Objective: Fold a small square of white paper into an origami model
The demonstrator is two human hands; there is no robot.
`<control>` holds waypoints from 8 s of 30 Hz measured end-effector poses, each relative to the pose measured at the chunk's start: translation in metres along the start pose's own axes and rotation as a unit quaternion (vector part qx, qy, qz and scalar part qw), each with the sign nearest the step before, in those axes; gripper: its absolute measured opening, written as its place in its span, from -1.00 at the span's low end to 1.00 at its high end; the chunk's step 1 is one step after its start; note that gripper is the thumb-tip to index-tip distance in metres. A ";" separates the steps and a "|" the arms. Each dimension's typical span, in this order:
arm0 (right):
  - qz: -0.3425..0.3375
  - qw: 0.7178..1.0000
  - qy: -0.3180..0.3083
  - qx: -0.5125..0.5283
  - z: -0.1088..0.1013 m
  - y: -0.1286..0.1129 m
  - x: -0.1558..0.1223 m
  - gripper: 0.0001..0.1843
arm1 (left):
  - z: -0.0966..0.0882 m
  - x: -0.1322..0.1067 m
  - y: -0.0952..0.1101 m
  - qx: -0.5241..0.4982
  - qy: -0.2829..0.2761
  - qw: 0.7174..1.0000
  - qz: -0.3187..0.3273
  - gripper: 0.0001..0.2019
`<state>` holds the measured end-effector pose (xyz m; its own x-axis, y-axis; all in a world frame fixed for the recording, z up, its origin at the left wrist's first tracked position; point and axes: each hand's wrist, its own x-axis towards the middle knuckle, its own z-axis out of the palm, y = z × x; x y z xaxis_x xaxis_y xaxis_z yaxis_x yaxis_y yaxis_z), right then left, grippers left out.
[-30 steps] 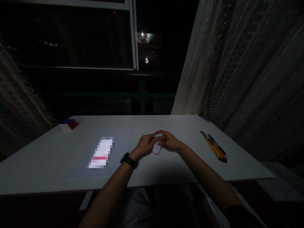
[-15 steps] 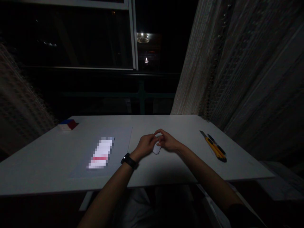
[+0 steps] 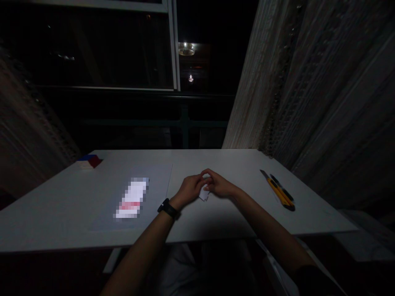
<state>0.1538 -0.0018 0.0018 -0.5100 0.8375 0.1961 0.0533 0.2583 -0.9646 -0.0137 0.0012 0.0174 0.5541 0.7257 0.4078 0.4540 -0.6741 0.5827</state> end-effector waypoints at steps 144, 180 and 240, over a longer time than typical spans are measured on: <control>-0.040 0.965 0.257 0.022 0.011 -0.011 0.005 -0.50 | -0.005 0.008 0.000 -0.324 0.222 0.896 -0.208 -0.68; -0.070 0.955 0.290 -0.002 0.020 -0.010 0.007 -0.49 | -0.003 0.008 -0.004 -0.388 0.170 0.877 -0.225 -0.64; -0.089 0.953 0.287 -0.045 0.005 -0.009 0.006 -0.75 | -0.007 0.007 0.004 -0.398 0.132 0.893 -0.165 -0.52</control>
<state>0.1463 -0.0010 0.0106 0.0339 0.8955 0.4439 0.0957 0.4392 -0.8933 -0.0126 0.0049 0.0275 0.2509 0.9444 0.2124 -0.1368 -0.1827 0.9736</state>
